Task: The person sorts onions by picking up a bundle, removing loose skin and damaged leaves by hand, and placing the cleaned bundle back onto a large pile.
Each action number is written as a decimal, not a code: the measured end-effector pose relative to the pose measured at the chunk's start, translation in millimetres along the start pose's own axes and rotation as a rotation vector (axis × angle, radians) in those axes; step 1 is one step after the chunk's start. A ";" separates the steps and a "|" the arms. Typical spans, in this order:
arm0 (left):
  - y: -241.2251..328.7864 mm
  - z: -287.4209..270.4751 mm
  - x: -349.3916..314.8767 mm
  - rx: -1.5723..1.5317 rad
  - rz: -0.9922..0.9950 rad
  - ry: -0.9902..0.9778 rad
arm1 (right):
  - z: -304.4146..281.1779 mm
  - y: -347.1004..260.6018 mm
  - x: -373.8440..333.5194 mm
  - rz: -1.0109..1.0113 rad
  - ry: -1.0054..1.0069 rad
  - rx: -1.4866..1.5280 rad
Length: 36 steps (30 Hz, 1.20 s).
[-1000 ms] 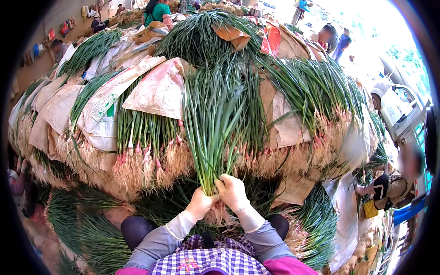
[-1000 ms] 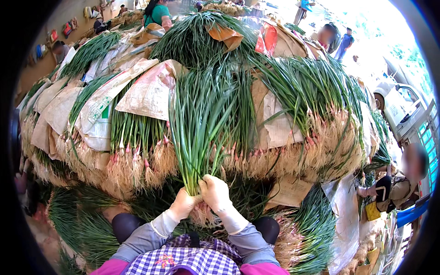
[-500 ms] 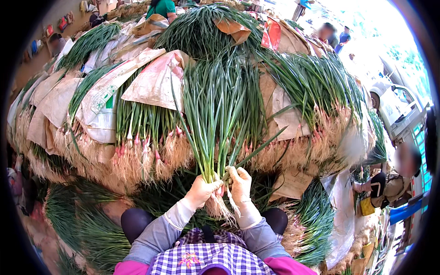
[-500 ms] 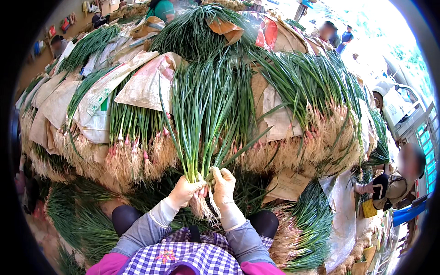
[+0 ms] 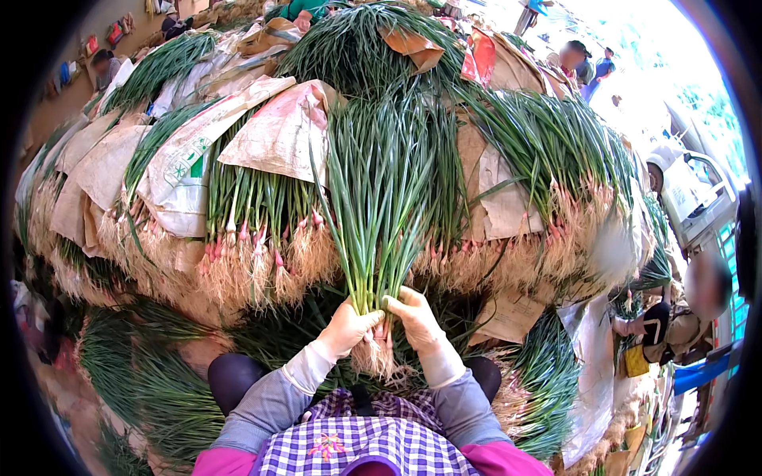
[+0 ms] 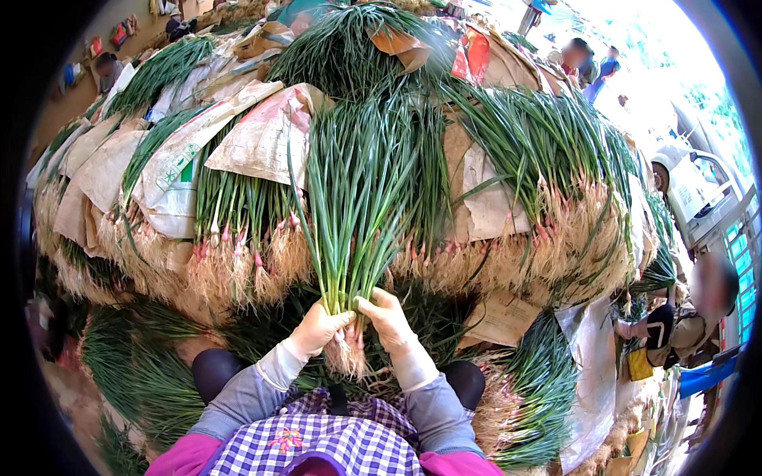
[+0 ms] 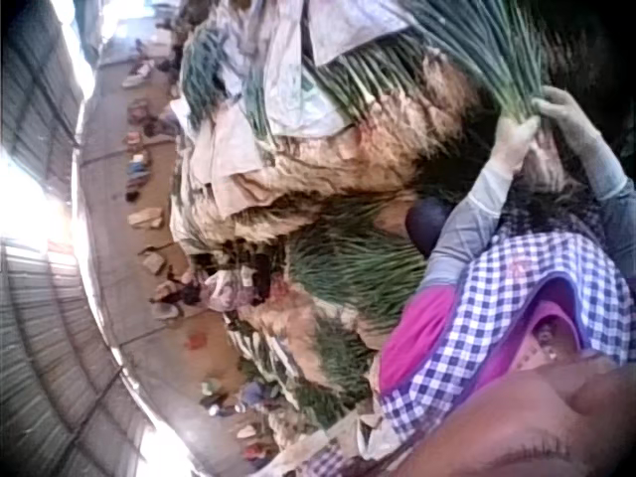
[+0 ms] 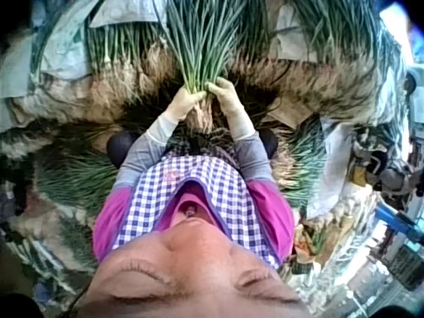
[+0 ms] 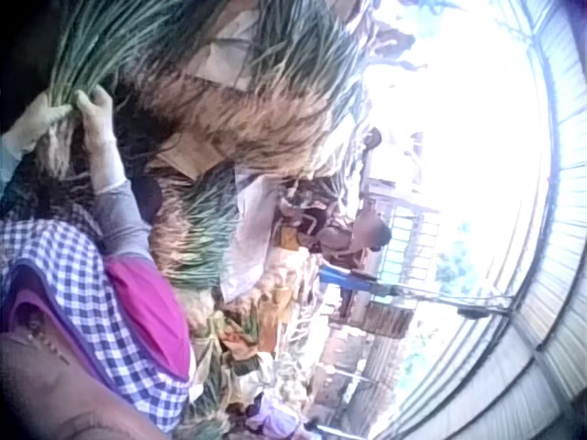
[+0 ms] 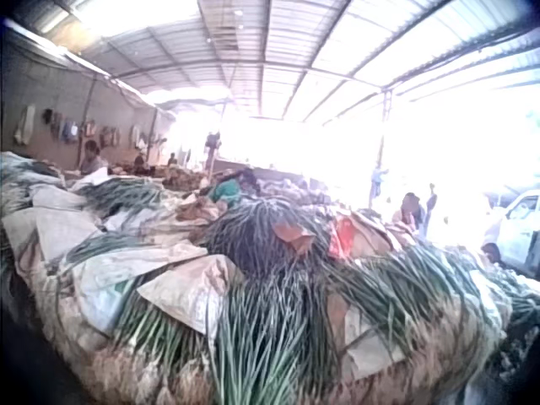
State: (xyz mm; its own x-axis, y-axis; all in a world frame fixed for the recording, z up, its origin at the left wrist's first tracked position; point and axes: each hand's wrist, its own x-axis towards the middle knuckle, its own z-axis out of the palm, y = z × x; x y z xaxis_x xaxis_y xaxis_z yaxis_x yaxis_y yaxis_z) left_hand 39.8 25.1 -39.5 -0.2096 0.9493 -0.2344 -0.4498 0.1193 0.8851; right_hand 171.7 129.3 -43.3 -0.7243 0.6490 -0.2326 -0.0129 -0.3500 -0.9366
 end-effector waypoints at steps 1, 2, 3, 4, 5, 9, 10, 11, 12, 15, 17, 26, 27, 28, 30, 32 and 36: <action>1.0 -2.4 -0.1 0.036 0.009 0.021 | 8.3 -9.5 6.8 -0.040 0.018 -0.018; 1.4 -7.7 -1.6 0.016 -0.022 0.034 | 4.8 -29.1 7.1 0.049 0.046 -0.075; 3.7 -15.2 -3.6 0.108 -0.071 0.041 | 1.3 -38.4 17.4 -0.106 0.314 -0.214; 9.9 -11.5 -5.4 -0.089 -0.091 0.027 | -8.1 -58.8 22.0 -0.113 0.331 -0.203; 15.9 -9.4 -7.9 -0.284 -0.109 0.018 | -17.7 -77.0 26.1 -0.118 0.344 -0.190; 15.3 -16.5 -4.9 -0.218 -0.030 -0.030 | -15.9 -98.6 32.5 -0.090 0.070 -0.242; 11.9 -17.8 -3.2 -0.229 -0.109 -0.010 | -7.5 -92.2 29.6 -0.037 0.056 -0.244; 7.3 -13.5 -2.8 -0.303 -0.085 -0.001 | 0.6 -84.0 25.3 0.016 0.042 -0.246; 0.7 -14.9 1.2 -0.250 -0.066 -0.045 | 7.9 -77.2 20.2 0.053 0.026 -0.223; -1.2 -4.5 6.5 -0.051 0.017 -0.016 | 13.2 -34.7 17.5 0.003 0.004 -0.126; -2.0 -8.1 4.6 -0.051 -0.011 0.004 | 12.6 -25.6 19.7 -0.025 0.056 -0.212; -6.8 -16.1 5.0 -0.369 -0.126 0.108 | -34.5 -67.4 26.3 0.127 0.004 -0.170; -22.6 -22.1 9.2 -0.306 -0.134 0.109 | -32.6 -56.2 24.3 0.125 -0.006 -0.136; -29.9 -23.8 12.8 -0.219 -0.116 0.117 | -37.1 -44.6 25.1 0.166 -0.044 -0.128; -31.1 -25.8 12.1 -0.069 -0.123 0.110 | -28.3 -34.3 21.9 0.173 -0.108 -0.017; -9.7 -20.0 9.1 0.053 -0.165 0.055 | -19.5 -31.7 15.8 0.179 -0.108 0.007; -7.6 -19.5 6.4 -0.194 -0.215 -0.070 | 0.6 -38.7 1.4 0.166 -0.126 0.044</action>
State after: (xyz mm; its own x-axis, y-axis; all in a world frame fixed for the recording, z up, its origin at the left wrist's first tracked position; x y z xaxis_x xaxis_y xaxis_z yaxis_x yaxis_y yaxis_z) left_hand 24.9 24.6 -55.5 -0.0336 0.9268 -0.3740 -0.6367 0.2686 0.7228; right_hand 170.8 143.3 -7.2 -0.7996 0.4910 -0.3458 0.0860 -0.4762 -0.8751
